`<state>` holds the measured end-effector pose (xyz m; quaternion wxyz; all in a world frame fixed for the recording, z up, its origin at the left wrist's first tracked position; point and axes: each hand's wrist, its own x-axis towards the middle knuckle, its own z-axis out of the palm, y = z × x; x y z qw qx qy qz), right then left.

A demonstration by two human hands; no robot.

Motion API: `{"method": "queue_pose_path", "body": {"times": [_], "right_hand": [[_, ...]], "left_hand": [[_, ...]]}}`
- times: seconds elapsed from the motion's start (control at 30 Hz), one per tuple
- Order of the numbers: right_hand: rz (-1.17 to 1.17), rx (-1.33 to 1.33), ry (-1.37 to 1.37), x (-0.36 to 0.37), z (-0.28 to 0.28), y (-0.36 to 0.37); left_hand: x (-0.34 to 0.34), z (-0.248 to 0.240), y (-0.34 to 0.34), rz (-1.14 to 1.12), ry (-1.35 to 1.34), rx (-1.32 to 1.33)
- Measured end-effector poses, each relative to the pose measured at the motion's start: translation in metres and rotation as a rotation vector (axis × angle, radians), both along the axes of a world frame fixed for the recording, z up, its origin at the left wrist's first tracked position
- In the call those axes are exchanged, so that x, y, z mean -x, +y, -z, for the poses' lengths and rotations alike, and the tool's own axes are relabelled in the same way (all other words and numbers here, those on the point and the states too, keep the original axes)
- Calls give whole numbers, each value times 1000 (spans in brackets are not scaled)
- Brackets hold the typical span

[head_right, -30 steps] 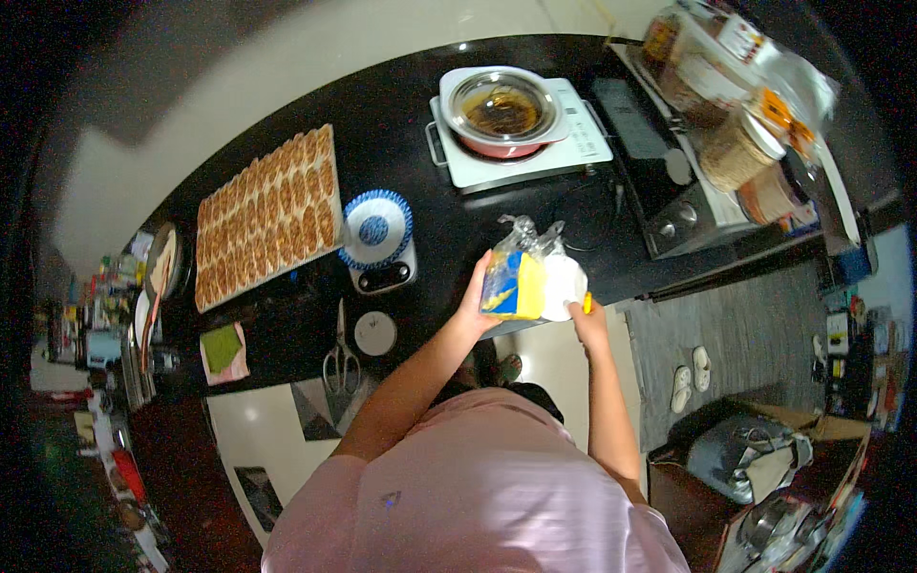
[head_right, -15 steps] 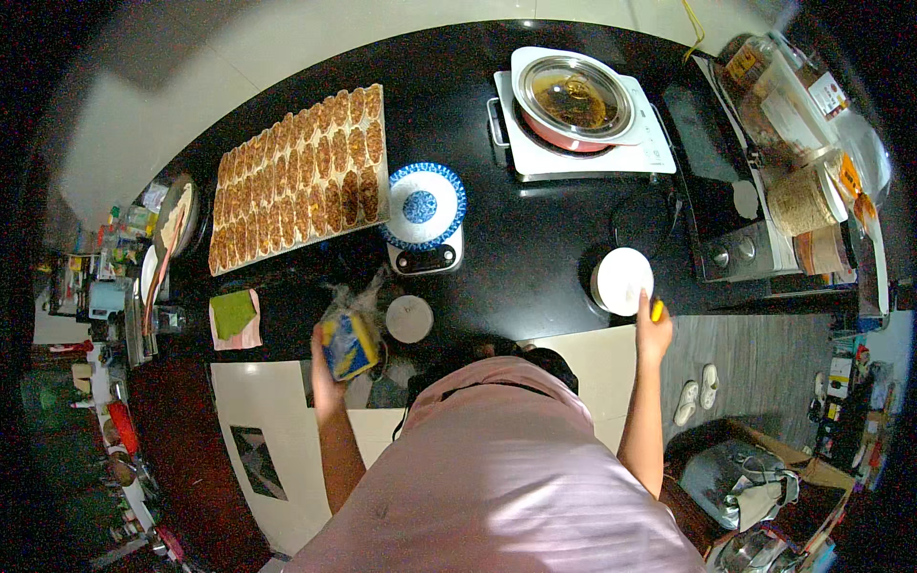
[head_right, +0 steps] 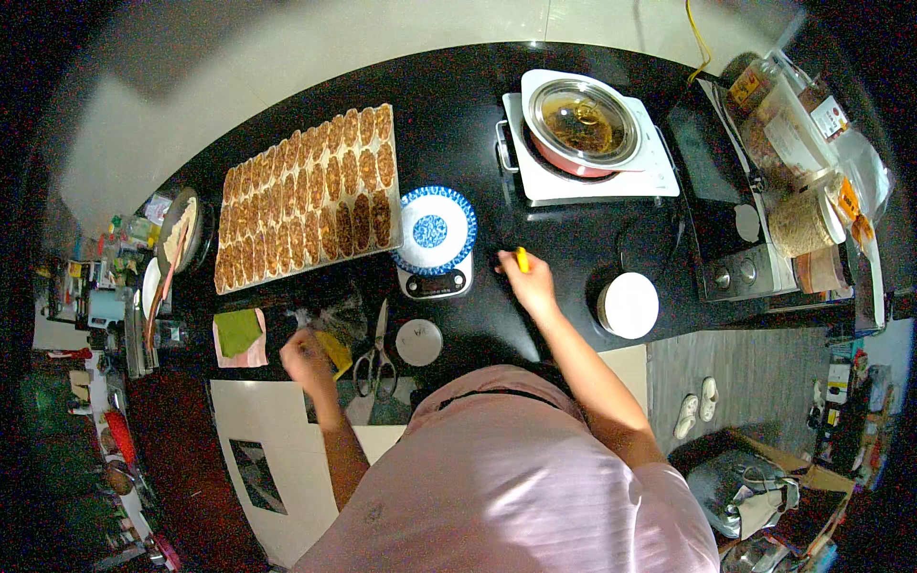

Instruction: The person retrieves a block of butter from a refrigerator, removes a piece from a bowl on the counter, and uses a knife to cut and weigh several portions of butter on a digital scale.

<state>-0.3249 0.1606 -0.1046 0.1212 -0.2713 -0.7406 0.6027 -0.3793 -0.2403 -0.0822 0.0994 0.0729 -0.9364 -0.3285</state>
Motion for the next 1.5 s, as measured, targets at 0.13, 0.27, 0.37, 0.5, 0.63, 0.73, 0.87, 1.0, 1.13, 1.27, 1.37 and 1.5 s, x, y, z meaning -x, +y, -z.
{"method": "queue_pose_path", "body": {"times": [0.13,0.27,0.37,0.5,0.63,0.73,0.87,1.0,1.13,1.27,1.37,1.5], "right_hand": [[19,-81,-71,48,2,-18],[-25,-86,-118,73,13,-34],[53,-76,-35,65,52,-19],[81,-98,-160,43,34,-28],[144,-185,-259,12,-1,-13],[196,-281,-337,-28,6,19],[262,-385,-381,-55,-14,30],[397,-526,-233,-83,-72,20],[607,-884,-486,-160,-72,87],[627,-760,-658,-190,-55,115],[576,-591,-553,-189,-42,120],[529,-642,-478,-188,-16,140]], "left_hand": [[4,-6,122,339,11,36],[78,61,149,263,-163,-227],[90,72,178,300,-223,-72],[61,58,176,343,-180,-10],[34,72,198,404,-205,-193],[1,46,230,504,-254,-204],[-7,65,247,629,-156,-233],[-5,73,255,621,-77,-258],[-9,50,269,584,-495,-477],[-7,45,275,589,-557,-625],[-7,45,274,590,-555,-679],[1,69,268,607,-538,-719]]}}
